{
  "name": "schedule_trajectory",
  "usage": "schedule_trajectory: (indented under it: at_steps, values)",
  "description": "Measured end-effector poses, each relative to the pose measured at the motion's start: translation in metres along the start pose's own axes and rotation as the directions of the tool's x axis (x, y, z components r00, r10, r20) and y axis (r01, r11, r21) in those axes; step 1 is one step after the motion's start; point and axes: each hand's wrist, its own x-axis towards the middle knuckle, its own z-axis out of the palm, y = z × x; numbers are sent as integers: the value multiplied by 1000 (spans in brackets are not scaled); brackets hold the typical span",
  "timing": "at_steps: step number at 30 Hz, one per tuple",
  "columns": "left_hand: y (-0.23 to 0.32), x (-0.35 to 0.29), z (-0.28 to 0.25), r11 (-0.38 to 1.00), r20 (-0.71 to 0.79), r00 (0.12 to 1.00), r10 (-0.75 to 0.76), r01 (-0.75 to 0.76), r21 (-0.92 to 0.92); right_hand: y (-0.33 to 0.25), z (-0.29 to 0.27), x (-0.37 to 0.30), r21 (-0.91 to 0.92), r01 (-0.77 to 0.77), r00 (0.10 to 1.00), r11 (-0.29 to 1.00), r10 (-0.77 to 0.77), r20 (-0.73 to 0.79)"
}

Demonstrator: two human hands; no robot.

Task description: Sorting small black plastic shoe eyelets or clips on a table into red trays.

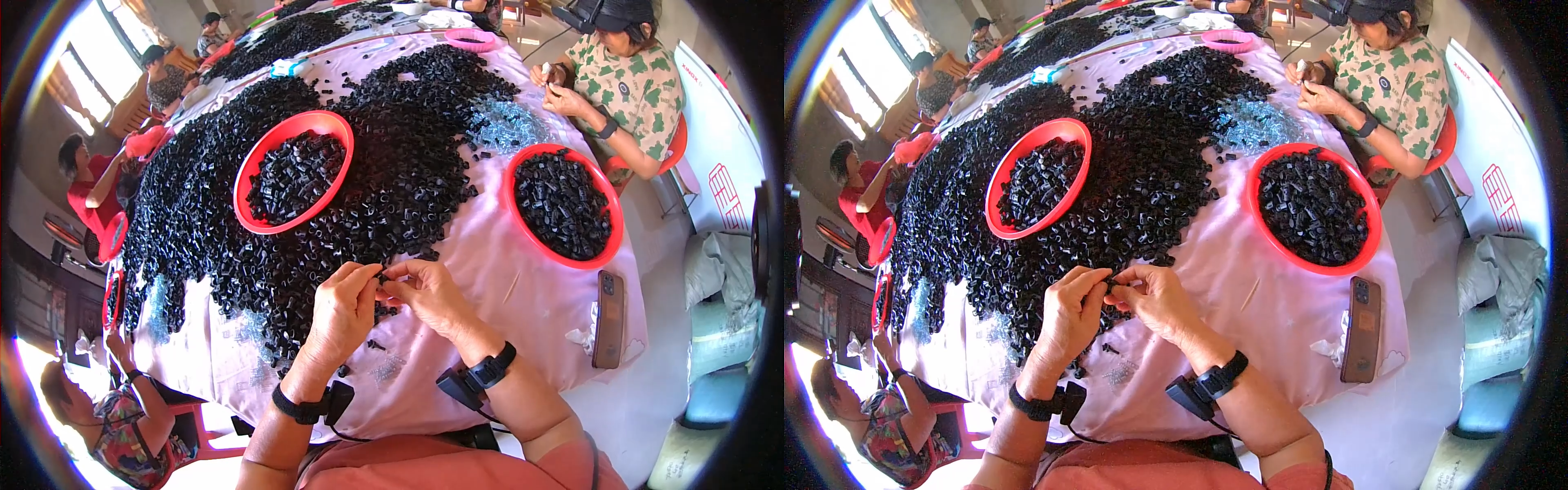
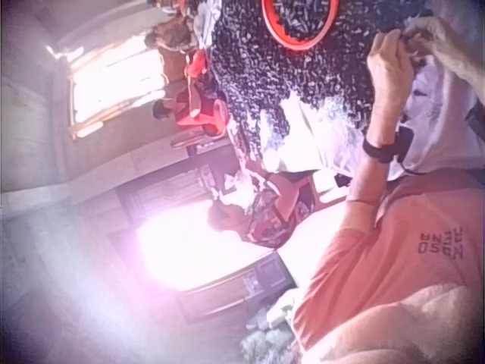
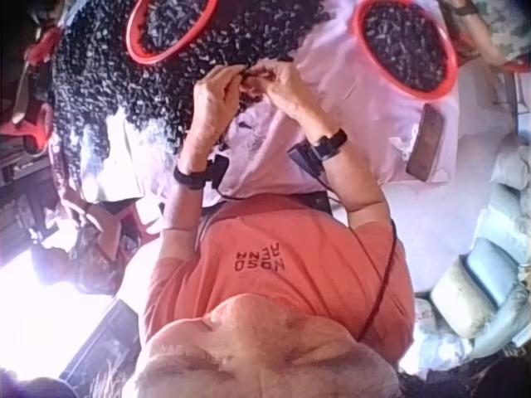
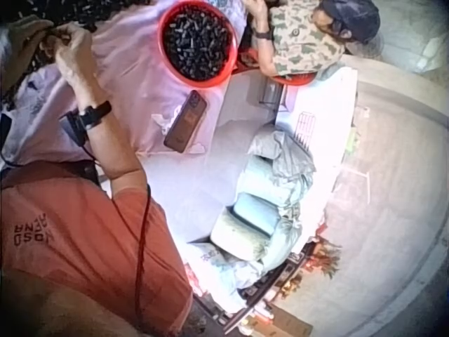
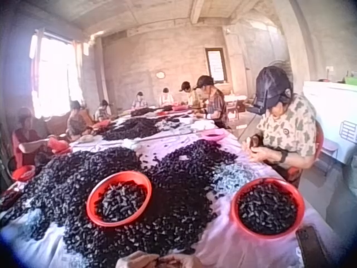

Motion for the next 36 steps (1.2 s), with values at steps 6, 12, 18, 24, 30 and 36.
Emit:
schedule_trajectory:
  at_steps: [6,12,18,24,30,36]
  values:
    - [-1,-1,-1,999,42,999,30,-31,20,-6,1,-2,10,-14,1000,1000,14,-22]
    - [3,-2,2,987,82,995,61,-72,143,-1,0,0,-44,-39,996,998,35,-85]
    - [2,-2,5,976,35,992,120,-124,180,0,0,0,-53,-63,995,997,59,-78]
    - [3,-2,3,977,73,990,120,-131,170,-3,1,-1,-49,-59,995,997,54,-88]
    - [2,-1,7,967,32,982,184,-187,173,-7,2,-3,-16,-55,993,998,53,-101]
    - [2,1,6,959,116,974,196,-215,187,-1,-3,-1,-38,-31,996,999,28,-80]
